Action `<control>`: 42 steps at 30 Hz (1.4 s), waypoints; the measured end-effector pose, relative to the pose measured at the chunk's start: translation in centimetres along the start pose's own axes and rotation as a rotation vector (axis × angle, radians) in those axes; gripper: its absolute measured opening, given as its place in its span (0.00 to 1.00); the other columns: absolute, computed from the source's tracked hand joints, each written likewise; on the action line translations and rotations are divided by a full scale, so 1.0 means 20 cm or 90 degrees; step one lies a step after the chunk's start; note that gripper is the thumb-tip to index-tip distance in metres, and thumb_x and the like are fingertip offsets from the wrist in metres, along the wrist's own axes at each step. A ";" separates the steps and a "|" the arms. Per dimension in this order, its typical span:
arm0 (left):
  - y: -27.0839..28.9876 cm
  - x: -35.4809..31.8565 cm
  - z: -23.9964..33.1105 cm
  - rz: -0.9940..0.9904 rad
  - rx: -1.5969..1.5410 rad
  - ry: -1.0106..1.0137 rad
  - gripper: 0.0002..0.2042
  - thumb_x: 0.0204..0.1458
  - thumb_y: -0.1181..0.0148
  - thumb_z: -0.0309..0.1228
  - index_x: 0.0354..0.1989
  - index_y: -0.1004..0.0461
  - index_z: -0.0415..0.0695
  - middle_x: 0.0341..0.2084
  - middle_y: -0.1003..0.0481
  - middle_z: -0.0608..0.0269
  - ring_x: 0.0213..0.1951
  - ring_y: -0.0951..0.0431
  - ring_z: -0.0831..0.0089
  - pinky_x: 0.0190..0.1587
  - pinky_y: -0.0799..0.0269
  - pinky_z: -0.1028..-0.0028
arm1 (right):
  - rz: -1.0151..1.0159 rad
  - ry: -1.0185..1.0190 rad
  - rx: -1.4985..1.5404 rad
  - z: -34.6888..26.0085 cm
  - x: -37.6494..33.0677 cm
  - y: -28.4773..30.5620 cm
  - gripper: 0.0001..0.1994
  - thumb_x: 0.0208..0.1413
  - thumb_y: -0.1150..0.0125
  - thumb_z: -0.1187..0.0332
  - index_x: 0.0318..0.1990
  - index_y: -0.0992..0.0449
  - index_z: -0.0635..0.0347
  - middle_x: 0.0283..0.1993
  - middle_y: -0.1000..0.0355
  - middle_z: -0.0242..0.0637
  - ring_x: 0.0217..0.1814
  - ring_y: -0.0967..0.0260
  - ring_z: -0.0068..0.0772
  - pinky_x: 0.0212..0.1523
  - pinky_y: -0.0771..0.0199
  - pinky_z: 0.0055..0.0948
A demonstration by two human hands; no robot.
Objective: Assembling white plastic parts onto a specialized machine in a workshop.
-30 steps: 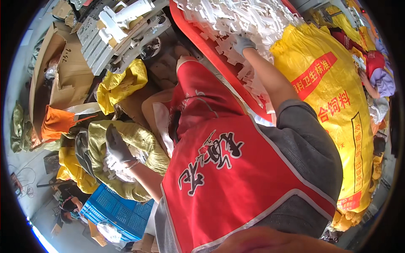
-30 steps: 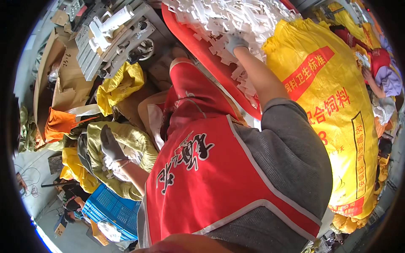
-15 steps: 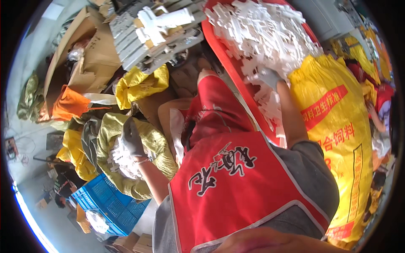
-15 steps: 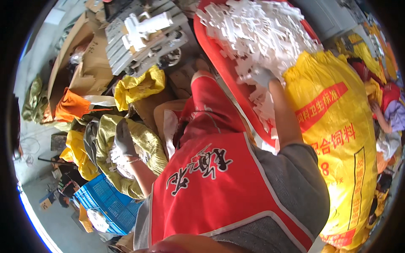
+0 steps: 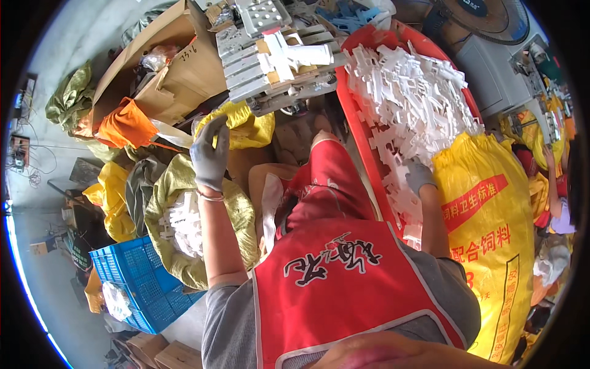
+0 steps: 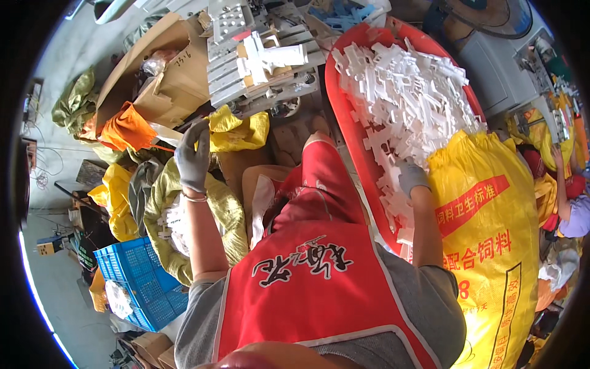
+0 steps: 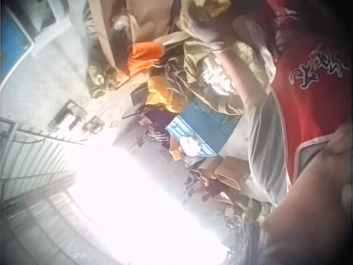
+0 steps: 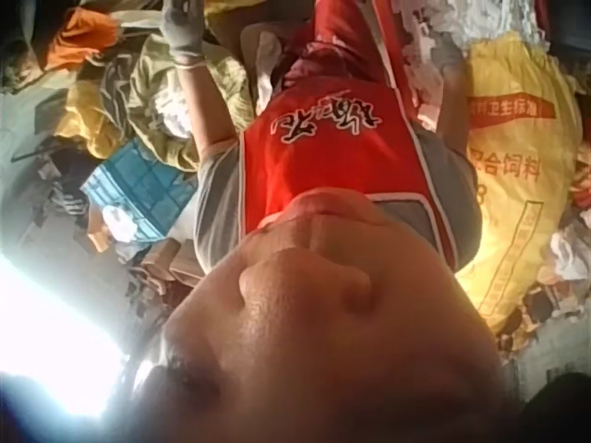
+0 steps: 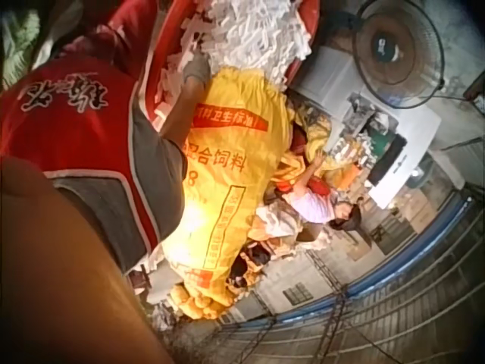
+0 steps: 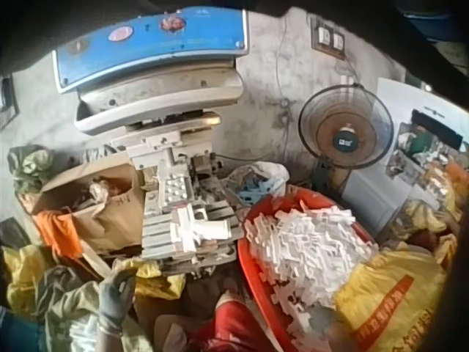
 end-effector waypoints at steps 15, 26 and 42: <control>-0.25 0.56 0.26 -0.160 -0.011 -0.061 0.19 0.48 0.35 0.35 0.48 0.26 0.42 0.37 0.21 0.55 0.38 0.20 0.65 0.44 0.27 0.70 | 0.233 0.146 0.844 -0.04 -0.01 0.20 0.19 0.55 0.45 0.78 0.55 0.32 0.58 0.42 0.30 0.33 0.35 0.33 0.19 0.38 0.29 0.22; -0.19 0.47 0.17 -0.071 -0.144 -0.024 0.19 0.45 0.31 0.32 0.46 0.25 0.41 0.33 0.20 0.59 0.35 0.20 0.77 0.40 0.26 0.77 | 0.257 0.354 1.023 -0.50 0.12 0.81 0.17 0.59 0.46 0.69 0.55 0.33 0.61 0.46 0.31 0.33 0.42 0.37 0.20 0.42 0.31 0.21; 0.59 -0.87 -0.45 0.315 -0.068 0.440 0.16 0.50 0.35 0.29 0.47 0.25 0.37 0.38 0.24 0.66 0.39 0.26 0.80 0.45 0.30 0.78 | 0.272 0.628 0.350 -1.18 0.44 1.17 0.17 0.58 0.42 0.66 0.54 0.27 0.58 0.40 0.28 0.31 0.32 0.34 0.18 0.34 0.32 0.20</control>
Point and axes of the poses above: each hand's wrist, its own x-axis towards the middle knuckle, its own y-axis out of the back of the hand, z = x × y, the point moved 2 cm from there along x, towards the middle knuckle
